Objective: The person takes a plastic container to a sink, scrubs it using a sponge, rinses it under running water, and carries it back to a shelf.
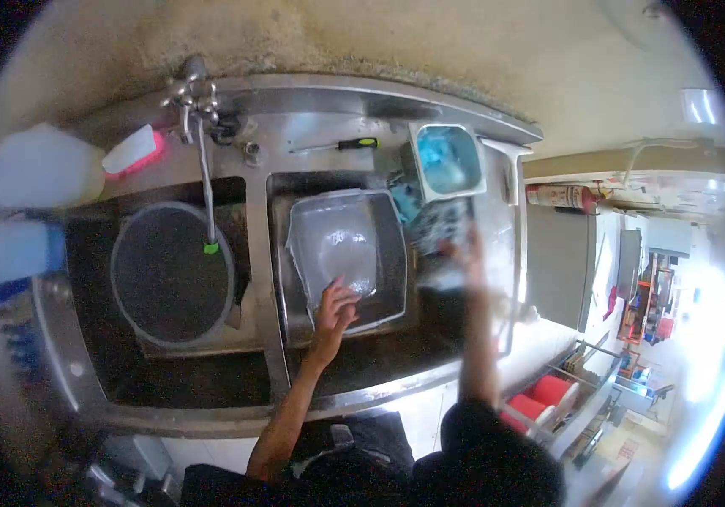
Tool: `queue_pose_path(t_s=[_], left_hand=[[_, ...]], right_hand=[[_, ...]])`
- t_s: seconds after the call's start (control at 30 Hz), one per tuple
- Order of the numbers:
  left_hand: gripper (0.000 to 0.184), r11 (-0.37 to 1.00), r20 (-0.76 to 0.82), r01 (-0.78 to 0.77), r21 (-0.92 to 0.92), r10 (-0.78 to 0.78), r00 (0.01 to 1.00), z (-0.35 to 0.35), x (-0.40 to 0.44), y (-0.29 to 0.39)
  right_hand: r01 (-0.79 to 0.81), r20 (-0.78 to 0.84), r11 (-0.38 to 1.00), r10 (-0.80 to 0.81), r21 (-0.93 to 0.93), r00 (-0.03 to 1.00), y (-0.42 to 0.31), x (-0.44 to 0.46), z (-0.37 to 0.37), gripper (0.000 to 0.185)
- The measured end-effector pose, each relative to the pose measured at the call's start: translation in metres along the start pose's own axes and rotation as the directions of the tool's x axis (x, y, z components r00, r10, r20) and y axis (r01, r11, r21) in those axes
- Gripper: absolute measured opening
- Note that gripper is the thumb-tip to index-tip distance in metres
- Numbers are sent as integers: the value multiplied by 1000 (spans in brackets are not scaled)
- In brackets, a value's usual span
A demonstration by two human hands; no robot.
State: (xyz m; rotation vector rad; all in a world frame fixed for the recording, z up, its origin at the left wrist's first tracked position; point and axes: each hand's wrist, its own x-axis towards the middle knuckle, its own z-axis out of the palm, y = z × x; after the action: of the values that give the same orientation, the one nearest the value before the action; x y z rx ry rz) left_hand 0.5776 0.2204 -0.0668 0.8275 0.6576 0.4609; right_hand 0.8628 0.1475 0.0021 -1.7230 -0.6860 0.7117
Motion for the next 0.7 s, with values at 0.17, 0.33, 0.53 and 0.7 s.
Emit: queue_pose_path(t_s=[0.17, 0.33, 0.53, 0.7], left_hand=[[72, 976, -217, 69, -207, -114, 969, 55, 70, -38], [51, 818, -430, 87, -568, -385, 817, 45, 103, -121], [48, 982, -615, -191, 13, 158, 773, 129, 99, -11], [58, 638, -65, -398, 659, 576, 815, 214, 174, 78]], right_hand=[[-3, 73, 990, 13, -142, 997, 27, -50, 70, 43], [-142, -338, 929, 263, 342, 904, 88, -69, 54, 31], [-157, -268, 888, 293, 433, 918, 87, -62, -24, 26], [-583, 76, 667, 626, 465, 776, 140, -61, -19, 55]])
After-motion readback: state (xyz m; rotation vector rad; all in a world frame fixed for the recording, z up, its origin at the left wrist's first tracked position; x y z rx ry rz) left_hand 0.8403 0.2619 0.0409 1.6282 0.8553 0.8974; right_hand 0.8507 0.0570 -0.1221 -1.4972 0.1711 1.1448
